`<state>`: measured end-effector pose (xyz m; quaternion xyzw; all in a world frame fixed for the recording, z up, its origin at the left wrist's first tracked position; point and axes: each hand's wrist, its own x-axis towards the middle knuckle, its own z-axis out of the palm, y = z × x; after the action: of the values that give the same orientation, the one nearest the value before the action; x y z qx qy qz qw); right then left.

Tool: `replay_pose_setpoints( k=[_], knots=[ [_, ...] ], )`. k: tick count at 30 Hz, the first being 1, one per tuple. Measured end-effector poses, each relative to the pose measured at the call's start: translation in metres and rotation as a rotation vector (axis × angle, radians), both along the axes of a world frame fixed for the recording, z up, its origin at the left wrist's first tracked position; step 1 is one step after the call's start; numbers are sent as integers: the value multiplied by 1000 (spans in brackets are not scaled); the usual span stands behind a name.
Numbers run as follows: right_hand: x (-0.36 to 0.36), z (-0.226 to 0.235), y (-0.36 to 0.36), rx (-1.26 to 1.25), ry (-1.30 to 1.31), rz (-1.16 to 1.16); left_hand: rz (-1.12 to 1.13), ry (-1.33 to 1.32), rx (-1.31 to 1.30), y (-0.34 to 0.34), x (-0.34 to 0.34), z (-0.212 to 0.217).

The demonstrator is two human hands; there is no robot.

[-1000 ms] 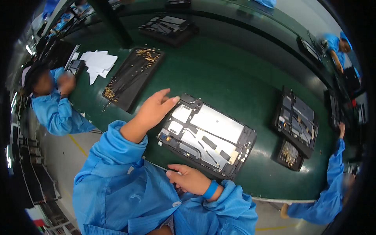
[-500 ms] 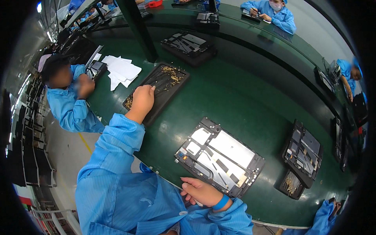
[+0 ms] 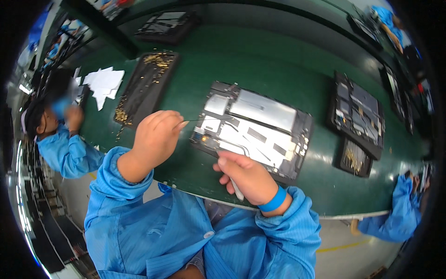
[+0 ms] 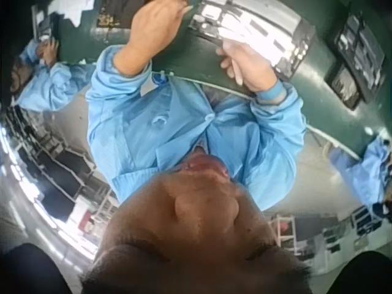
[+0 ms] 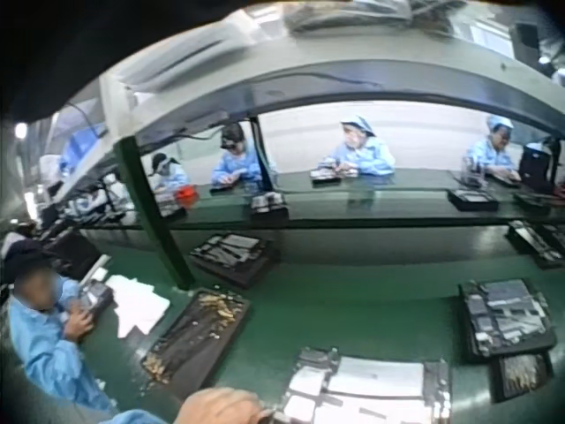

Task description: Installing and securing internal ribbon cables and components into a tablet chassis on a factory production line.

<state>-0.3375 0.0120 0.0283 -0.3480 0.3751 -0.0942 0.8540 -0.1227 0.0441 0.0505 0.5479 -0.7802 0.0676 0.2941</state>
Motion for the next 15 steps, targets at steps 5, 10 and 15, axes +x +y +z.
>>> replay_pose_setpoints(
  k=[5,10,15],
  knots=[
    [-2,14,-3,-129,27,-188,-43,-14,22,12,-9,4],
    [-1,16,-3,-217,92,-237,-72,1,46,23,-15,2],
    [-8,10,9,-184,209,-187,-67,5,52,29,-23,-13]
  ],
)
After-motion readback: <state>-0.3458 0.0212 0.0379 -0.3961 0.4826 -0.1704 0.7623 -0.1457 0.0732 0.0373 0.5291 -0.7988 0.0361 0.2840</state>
